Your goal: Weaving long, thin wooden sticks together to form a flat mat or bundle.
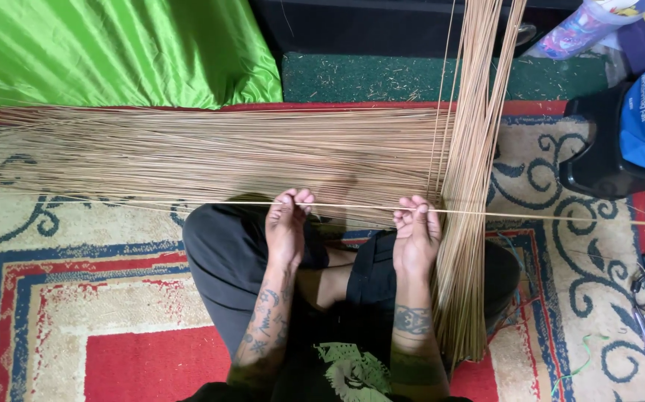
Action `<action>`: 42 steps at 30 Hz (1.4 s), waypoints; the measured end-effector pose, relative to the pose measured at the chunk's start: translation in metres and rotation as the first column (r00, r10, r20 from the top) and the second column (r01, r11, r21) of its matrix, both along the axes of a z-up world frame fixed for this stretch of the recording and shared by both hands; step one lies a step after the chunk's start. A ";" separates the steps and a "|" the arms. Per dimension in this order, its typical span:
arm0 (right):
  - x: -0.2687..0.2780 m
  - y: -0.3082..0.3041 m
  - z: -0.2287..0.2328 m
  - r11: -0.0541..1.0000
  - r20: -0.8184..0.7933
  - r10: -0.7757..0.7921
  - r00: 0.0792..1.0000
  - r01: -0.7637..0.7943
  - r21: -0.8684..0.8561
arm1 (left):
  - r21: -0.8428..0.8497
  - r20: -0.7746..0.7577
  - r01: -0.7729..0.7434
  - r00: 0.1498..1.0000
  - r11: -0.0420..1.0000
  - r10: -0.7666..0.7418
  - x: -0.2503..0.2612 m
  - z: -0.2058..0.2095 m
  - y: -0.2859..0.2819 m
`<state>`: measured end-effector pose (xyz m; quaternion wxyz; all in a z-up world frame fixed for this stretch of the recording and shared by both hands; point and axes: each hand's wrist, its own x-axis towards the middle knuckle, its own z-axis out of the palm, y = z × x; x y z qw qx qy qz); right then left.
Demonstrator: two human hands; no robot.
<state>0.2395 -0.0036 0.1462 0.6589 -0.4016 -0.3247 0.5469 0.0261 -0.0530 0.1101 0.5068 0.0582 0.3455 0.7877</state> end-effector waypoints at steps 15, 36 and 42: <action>-0.019 -0.011 -0.015 0.987 -0.026 -0.097 0.995 0.093 -0.130 | 0.027 -0.113 0.024 0.993 0.999 -0.021 0.041 0.012 -0.002; 0.085 0.008 0.004 0.934 0.077 -0.354 0.932 0.357 -0.024 | 0.177 -0.355 -0.316 0.863 0.932 0.360 -0.086 0.033 -0.024; 0.063 -0.032 -0.010 0.995 0.027 0.021 0.999 -0.019 -0.098 | 0.262 -0.512 -0.075 0.834 0.962 0.204 -0.028 0.101 -0.002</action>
